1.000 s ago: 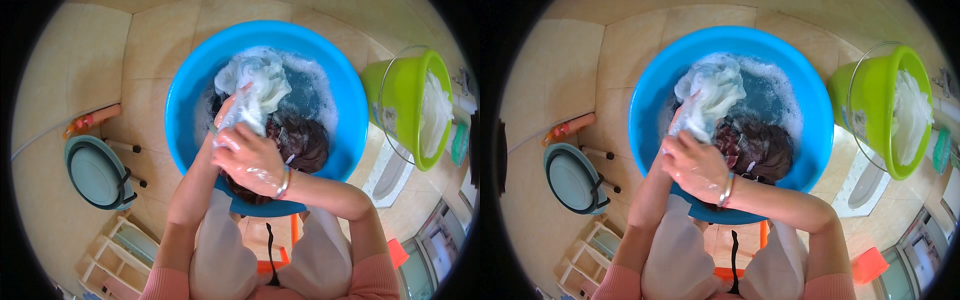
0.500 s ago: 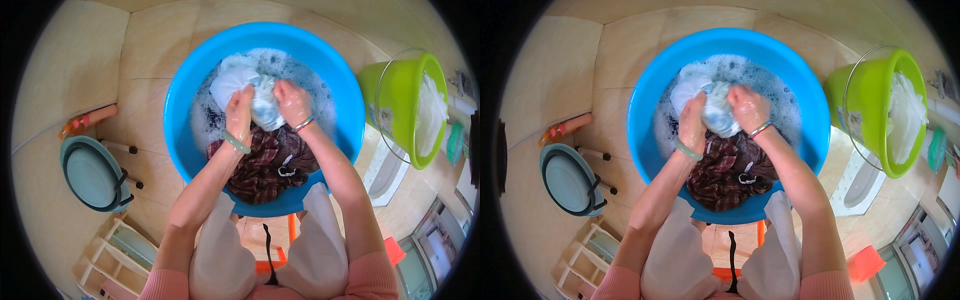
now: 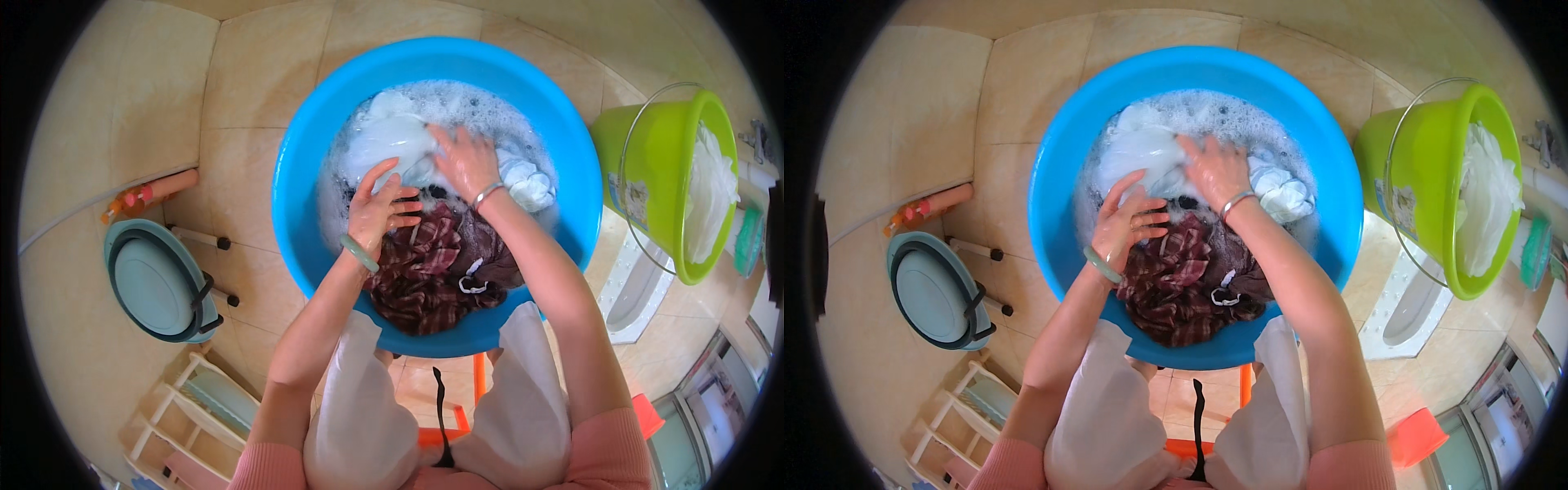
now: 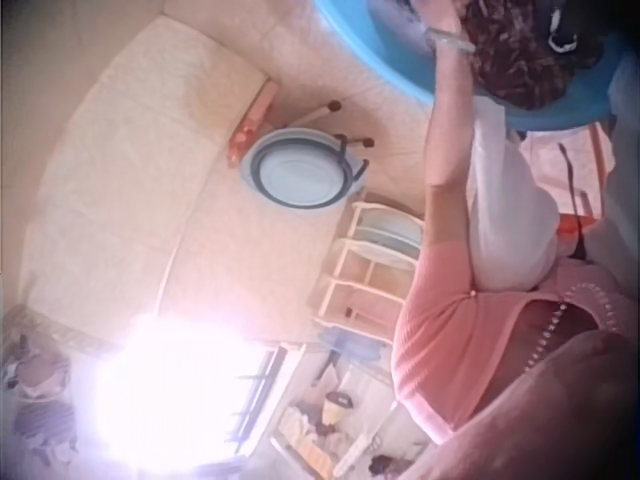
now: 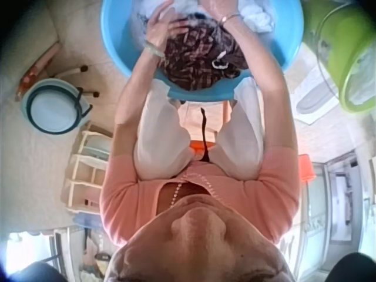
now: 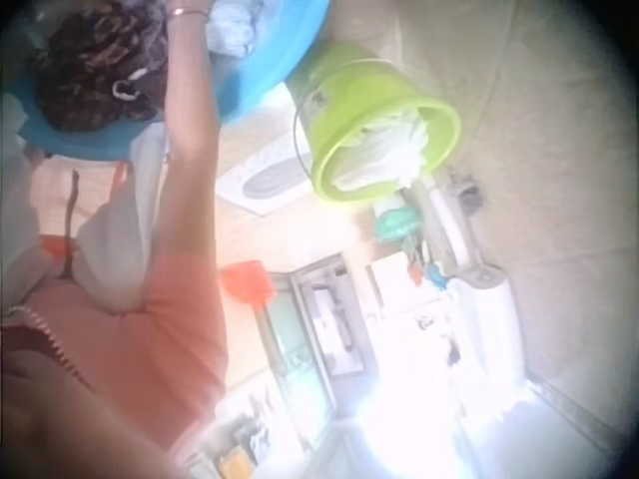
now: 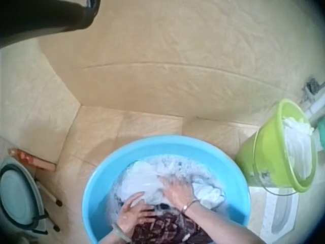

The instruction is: The person hand-washes clothes in a blue basin filled with soapy water. They scrub and rinse a white garment and a dark brown garment, repeatedly submerging and wringing them to clean the fabric.

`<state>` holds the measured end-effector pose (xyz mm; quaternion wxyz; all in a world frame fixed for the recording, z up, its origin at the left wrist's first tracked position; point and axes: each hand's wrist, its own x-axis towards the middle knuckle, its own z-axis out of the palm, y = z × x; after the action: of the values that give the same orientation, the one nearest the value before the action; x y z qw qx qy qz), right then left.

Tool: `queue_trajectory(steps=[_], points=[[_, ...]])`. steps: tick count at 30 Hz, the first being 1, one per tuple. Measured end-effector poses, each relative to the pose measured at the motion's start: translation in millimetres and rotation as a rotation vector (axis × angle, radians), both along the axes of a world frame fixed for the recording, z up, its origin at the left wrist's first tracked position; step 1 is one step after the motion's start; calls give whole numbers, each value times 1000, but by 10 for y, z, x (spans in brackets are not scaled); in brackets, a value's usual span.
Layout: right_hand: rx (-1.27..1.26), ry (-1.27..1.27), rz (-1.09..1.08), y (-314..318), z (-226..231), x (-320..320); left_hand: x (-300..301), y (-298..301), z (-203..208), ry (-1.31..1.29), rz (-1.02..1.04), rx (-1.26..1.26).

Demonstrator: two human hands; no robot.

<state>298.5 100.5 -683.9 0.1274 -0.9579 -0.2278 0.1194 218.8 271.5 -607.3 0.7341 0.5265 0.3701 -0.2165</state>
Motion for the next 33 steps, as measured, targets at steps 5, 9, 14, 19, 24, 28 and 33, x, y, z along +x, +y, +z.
queue_trajectory(steps=[5,9,14,19,24,28,33], points=[[-14,533,-320,-6,-197,401,123,-12,-87,-78,209,7],[761,158,-70,190,616,-229,392,107,-312,-272,146,-552],[847,-22,228,580,1459,-763,518,20,-275,-129,121,-686],[774,-269,193,756,1579,-563,598,73,-166,-73,46,-1076],[782,-384,52,546,1157,-301,411,-345,241,-313,247,-467],[783,-109,-224,229,836,-155,414,-106,309,-193,199,-96],[1305,497,-393,-31,622,50,424,-31,760,-456,-450,6]])
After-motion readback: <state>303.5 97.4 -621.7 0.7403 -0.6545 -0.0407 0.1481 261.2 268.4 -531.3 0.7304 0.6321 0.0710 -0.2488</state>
